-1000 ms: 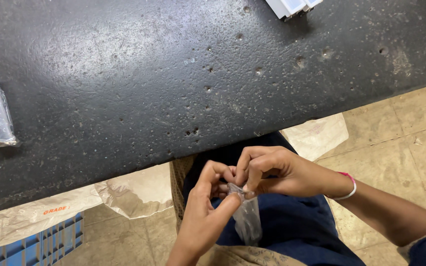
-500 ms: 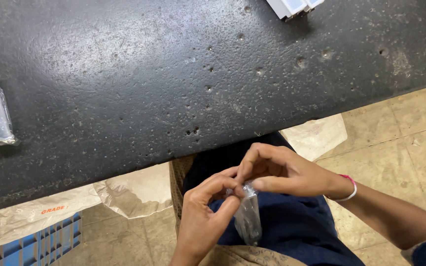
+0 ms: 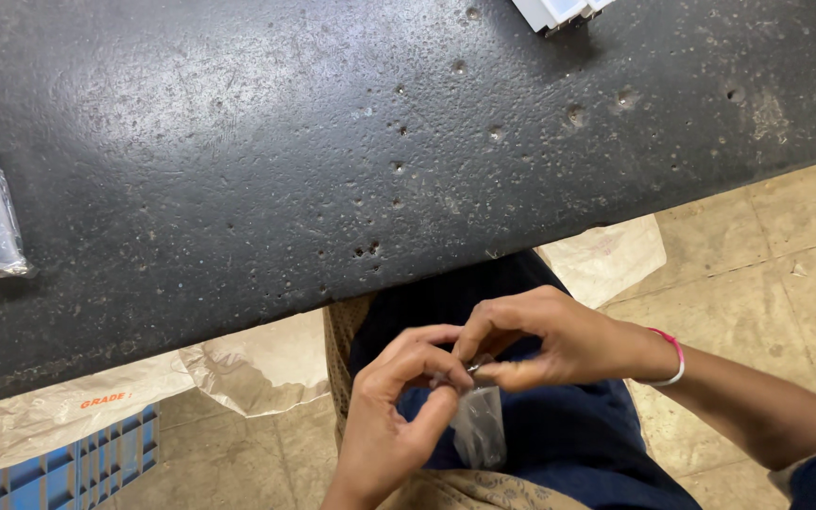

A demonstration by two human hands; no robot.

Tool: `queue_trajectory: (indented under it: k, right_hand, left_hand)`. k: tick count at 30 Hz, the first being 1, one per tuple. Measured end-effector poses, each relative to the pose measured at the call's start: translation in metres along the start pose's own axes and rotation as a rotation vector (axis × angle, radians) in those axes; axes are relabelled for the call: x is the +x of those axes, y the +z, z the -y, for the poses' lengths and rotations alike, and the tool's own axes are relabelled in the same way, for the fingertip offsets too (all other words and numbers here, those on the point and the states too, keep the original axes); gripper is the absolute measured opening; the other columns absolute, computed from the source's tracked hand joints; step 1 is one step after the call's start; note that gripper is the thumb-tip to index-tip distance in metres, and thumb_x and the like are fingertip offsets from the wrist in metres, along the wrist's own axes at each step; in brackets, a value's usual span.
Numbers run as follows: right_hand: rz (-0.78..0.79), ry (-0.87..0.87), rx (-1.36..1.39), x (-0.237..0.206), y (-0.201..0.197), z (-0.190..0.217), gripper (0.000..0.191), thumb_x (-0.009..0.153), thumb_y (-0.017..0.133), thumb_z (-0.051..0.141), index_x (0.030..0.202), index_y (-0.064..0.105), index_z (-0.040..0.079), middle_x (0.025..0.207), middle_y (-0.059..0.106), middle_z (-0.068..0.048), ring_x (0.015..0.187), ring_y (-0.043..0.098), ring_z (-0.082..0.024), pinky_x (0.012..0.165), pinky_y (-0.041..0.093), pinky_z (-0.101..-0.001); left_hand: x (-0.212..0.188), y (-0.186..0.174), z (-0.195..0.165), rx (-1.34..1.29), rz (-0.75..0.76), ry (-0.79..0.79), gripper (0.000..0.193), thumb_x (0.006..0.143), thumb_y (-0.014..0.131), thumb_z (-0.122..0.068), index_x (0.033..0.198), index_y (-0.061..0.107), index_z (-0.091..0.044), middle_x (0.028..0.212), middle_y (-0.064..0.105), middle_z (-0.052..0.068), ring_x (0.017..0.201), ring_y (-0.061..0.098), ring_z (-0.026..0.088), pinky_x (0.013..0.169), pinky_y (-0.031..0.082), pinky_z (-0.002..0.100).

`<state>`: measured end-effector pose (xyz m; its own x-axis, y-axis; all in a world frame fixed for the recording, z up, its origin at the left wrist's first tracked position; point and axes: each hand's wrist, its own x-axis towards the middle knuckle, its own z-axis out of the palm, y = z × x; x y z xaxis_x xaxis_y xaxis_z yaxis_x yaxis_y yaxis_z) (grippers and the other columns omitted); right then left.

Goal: The person wraps small white rectangular components in clear plastic bags on a workbench. They pick up each component, place it into a bag, fold the bag around it, and set the wrapped item aside. The process is repeated for multiple components.

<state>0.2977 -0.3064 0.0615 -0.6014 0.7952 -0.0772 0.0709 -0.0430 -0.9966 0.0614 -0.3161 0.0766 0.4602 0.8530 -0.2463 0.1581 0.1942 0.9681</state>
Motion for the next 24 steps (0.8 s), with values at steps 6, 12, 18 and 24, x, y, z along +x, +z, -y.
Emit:
queue_trajectory:
  k: [6,12,18,24]
  right_hand:
    - [0.041,-0.214,-0.075,-0.002,-0.003,-0.002,0.018,0.088,0.079,0.002,0.104,0.072,0.004,0.106,0.077,-0.008,0.099,0.078,-0.020,0.087,0.064,-0.0323]
    - [0.072,-0.267,-0.085,-0.001,-0.007,-0.005,0.013,0.091,0.074,-0.002,0.103,0.071,0.004,0.112,0.075,-0.010,0.105,0.076,-0.023,0.090,0.064,-0.0344]
    - [0.078,-0.259,-0.074,0.002,-0.010,-0.013,0.014,0.092,0.070,-0.006,0.102,0.070,0.003,0.114,0.074,-0.011,0.105,0.076,-0.025,0.088,0.064,-0.0343]
    - [0.128,-0.202,-0.038,0.001,-0.011,-0.010,0.013,0.096,0.069,0.000,0.108,0.072,0.003,0.123,0.069,-0.012,0.107,0.074,-0.025,0.090,0.063,-0.0332]
  left_hand:
    - [0.006,-0.009,-0.008,0.076,0.112,-0.037,0.011,0.082,0.066,-0.002,0.086,0.076,-0.005,0.130,0.070,0.009,0.091,0.076,0.015,0.077,0.061,0.027]
    - [0.005,-0.016,-0.010,0.056,0.140,0.064,0.019,0.084,0.062,-0.004,0.092,0.078,-0.004,0.138,0.068,0.015,0.097,0.077,0.018,0.082,0.062,0.029]
    - [0.006,-0.010,0.000,-0.031,0.099,0.001,0.014,0.091,0.069,-0.013,0.094,0.074,0.000,0.139,0.068,0.017,0.096,0.076,0.015,0.080,0.063,0.027]
    - [0.004,-0.010,0.010,-0.071,0.091,-0.029,0.013,0.087,0.074,-0.009,0.095,0.069,-0.001,0.145,0.064,0.020,0.097,0.075,0.014,0.081,0.061,0.028]
